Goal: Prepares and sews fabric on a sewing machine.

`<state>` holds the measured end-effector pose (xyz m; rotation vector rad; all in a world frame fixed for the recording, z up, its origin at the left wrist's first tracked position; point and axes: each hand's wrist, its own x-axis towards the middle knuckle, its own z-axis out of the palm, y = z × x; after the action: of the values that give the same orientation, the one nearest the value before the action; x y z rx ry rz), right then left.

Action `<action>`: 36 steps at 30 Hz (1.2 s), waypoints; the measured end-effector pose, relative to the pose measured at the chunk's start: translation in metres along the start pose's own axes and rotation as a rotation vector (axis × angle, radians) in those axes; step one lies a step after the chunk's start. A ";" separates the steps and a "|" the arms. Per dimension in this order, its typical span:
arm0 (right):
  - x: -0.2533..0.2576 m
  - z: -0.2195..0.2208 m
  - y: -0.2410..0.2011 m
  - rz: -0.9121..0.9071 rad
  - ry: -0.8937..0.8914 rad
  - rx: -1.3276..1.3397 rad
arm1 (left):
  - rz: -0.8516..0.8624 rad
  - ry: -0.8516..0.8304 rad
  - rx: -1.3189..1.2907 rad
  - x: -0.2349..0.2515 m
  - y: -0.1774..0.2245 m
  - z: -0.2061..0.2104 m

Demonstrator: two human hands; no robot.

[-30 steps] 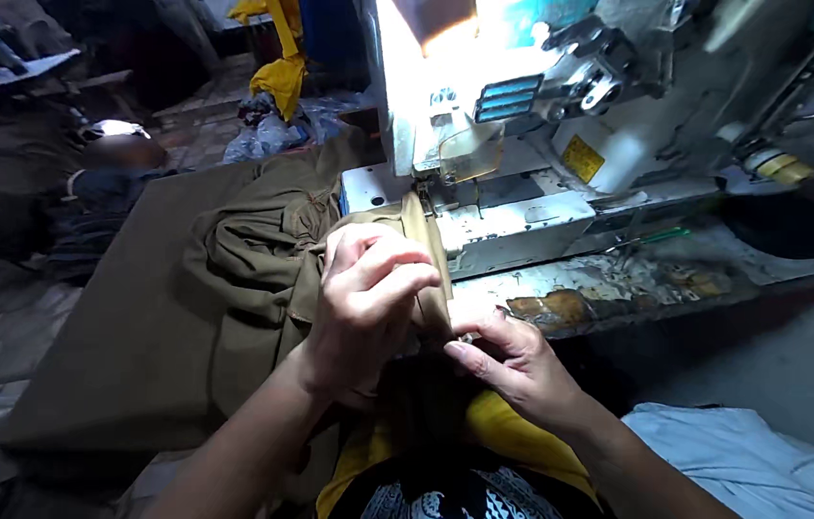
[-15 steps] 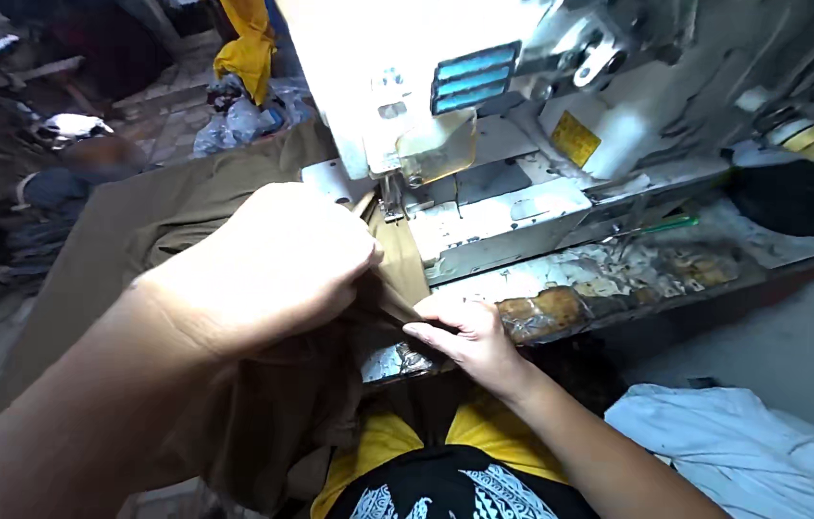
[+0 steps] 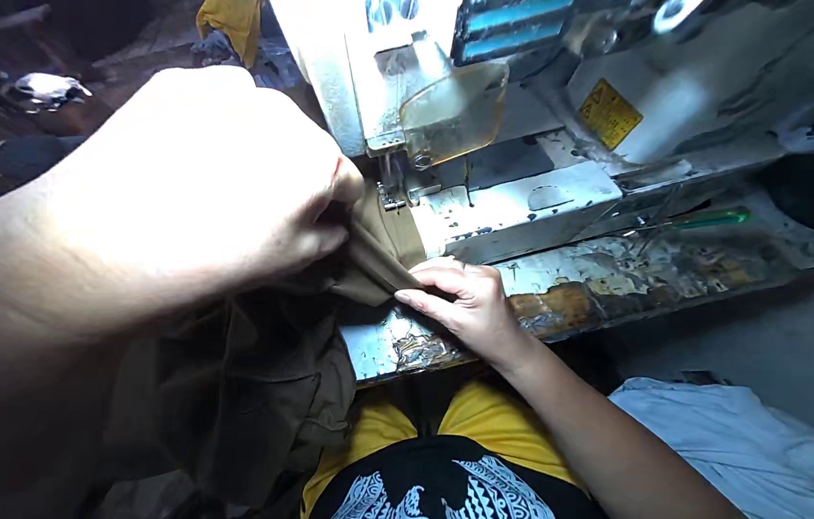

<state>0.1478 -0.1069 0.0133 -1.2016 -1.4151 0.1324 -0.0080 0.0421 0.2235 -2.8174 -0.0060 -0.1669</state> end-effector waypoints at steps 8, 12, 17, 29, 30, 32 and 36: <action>0.000 0.000 0.001 0.003 0.000 -0.001 | 0.003 0.036 -0.026 0.000 0.000 0.002; 0.001 0.000 0.002 0.006 -0.001 -0.004 | 0.012 0.050 -0.020 -0.001 0.001 0.004; 0.001 -0.001 0.001 -0.007 -0.005 0.000 | 0.014 0.059 -0.022 -0.001 0.003 0.003; 0.002 -0.002 0.001 -0.002 -0.005 0.024 | -0.019 0.058 -0.044 -0.003 0.007 0.003; 0.002 -0.002 0.001 -0.003 -0.005 0.027 | -0.010 0.063 -0.043 -0.003 0.007 0.003; 0.002 -0.001 0.001 -0.003 -0.005 0.032 | 0.004 0.067 -0.048 -0.004 0.006 0.004; 0.002 -0.001 0.001 -0.011 0.000 0.032 | 0.012 0.063 -0.050 -0.004 0.007 0.004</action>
<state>0.1497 -0.1052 0.0144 -1.1673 -1.4143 0.1475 -0.0117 0.0369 0.2173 -2.8596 0.0303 -0.2565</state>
